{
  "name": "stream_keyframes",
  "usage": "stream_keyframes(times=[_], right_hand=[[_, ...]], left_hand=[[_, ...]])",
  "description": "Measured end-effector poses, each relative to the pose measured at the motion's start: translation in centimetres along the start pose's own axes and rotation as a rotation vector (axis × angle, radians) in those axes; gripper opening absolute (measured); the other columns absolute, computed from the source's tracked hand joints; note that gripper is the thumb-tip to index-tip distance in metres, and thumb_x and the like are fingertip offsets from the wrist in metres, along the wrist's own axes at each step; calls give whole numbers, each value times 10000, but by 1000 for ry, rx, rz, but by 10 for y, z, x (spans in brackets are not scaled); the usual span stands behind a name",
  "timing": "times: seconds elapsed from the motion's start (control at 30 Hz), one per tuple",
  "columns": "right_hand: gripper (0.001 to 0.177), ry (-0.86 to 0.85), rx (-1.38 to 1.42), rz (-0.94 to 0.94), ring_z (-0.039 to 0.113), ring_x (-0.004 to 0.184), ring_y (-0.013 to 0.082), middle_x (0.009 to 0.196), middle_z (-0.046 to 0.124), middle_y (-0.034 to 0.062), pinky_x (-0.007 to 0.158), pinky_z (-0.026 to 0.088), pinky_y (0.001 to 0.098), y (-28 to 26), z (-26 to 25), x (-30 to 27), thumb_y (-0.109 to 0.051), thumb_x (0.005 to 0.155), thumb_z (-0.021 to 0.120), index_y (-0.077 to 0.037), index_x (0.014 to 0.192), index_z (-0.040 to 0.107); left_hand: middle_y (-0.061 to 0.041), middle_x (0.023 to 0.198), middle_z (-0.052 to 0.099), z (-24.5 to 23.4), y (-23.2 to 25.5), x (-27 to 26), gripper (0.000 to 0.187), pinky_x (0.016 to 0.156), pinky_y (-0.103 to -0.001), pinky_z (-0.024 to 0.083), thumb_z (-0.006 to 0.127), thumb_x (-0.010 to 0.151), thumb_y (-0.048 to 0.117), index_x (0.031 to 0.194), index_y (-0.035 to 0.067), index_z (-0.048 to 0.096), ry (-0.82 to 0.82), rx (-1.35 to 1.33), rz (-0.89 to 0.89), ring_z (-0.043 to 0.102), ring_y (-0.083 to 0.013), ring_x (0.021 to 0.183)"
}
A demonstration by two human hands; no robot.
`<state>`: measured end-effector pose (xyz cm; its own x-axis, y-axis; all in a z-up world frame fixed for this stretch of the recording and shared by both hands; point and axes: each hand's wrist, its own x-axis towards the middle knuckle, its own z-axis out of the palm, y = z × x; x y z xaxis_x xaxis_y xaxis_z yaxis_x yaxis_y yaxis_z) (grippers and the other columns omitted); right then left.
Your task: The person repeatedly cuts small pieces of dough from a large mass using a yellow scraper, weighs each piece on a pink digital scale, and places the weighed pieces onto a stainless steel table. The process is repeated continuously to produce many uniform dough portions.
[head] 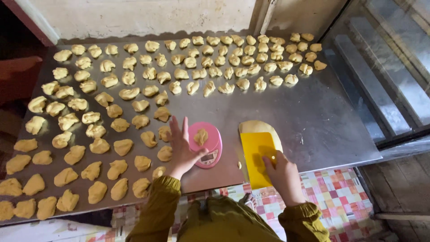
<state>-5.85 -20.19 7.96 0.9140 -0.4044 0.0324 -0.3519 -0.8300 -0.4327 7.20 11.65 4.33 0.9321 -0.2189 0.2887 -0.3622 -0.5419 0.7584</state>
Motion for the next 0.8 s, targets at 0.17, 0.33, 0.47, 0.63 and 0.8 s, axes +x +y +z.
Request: stream_keyframes(times=[0.17,0.33,0.47,0.63,0.8], right_hand=[[395,-104,12,46,657,639,433,714,689,185,568,445,509,-10,-9,-6,-487,987,550,-100,921,517],[403,-120,4,78,673,657,435,728,702,194,577,470,516,-12,-7,-12,-501,987,543,-102,930,523],[390,-101,20,55,645,632,423,702,676,178,567,429,498,-10,-6,-13,-476,984,565,-101,900,502],[388,-150,4,95,675,664,407,752,695,169,575,450,487,-16,-11,-17,-492,990,537,-105,968,531],[345,-153,21,47,676,682,446,723,694,173,578,436,511,-19,-18,-18,-469,986,562,-134,922,511]], left_hand=[[-253,1697,-159,-16,3,-6,1262,1193,-706,-98,375,723,910,1650,132,18,55,19,15,-152,-412,1583],[-215,1720,-112,-17,8,-12,1146,1211,-692,-70,546,814,776,1655,187,37,79,7,59,-63,-398,1609],[-230,1722,-26,-14,14,-12,1067,1207,-698,-27,596,864,686,1651,183,81,73,6,49,47,-406,1603],[-228,1713,100,-1,10,-8,948,1235,-645,102,646,924,563,1634,134,185,114,70,85,125,-380,1593],[-42,1191,719,19,-22,10,311,1057,-543,398,585,986,198,1279,212,687,10,455,365,641,-303,1070]])
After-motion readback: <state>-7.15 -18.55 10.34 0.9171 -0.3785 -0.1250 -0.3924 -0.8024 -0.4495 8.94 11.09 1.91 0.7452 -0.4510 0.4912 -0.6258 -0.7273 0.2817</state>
